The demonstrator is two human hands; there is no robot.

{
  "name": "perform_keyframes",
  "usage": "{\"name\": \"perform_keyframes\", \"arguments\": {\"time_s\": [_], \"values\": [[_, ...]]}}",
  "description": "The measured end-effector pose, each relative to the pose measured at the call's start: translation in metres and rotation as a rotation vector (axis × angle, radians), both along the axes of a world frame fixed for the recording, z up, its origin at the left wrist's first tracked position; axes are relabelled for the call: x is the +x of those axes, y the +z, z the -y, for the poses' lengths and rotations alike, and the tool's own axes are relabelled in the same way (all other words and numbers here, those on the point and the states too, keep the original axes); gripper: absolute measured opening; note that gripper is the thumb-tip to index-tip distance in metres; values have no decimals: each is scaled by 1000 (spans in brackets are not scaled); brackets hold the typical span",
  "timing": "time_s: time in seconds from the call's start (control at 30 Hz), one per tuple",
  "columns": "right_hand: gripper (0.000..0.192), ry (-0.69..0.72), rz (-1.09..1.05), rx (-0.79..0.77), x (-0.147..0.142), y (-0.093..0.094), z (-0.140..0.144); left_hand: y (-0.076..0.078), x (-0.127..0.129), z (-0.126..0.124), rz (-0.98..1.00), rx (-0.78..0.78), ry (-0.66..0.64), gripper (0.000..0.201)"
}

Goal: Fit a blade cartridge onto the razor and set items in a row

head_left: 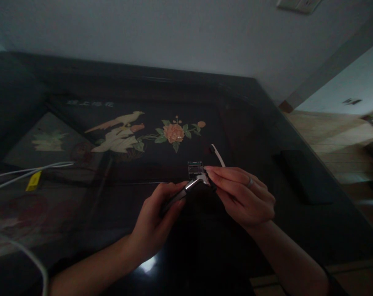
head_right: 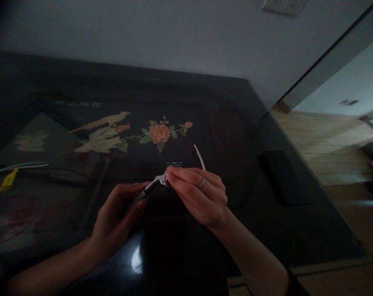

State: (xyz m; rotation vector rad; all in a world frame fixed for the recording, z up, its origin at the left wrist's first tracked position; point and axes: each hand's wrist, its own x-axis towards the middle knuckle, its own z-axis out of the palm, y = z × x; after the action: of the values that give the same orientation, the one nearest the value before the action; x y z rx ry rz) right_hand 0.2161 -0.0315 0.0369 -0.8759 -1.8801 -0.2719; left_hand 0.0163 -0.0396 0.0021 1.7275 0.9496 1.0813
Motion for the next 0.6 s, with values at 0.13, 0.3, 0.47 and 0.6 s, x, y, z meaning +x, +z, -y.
{"name": "perform_keyframes", "arguments": {"time_s": [0.13, 0.3, 0.47, 0.6], "values": [[22, -7, -1, -10, 0, -1, 0, -1, 0, 0, 2, 19, -8, 27], [20, -2, -5, 6, -1, -3, -2, -2, 0, 0, -5, 10, -9, 28], [22, -18, 5, -17, 0, -2, 0, -2, 0, -1, -19, -7, 5, 25], [25, -13, 7, -22, 0, -1, 1, 0, 0, -1, -19, 22, -3, 25]]}}
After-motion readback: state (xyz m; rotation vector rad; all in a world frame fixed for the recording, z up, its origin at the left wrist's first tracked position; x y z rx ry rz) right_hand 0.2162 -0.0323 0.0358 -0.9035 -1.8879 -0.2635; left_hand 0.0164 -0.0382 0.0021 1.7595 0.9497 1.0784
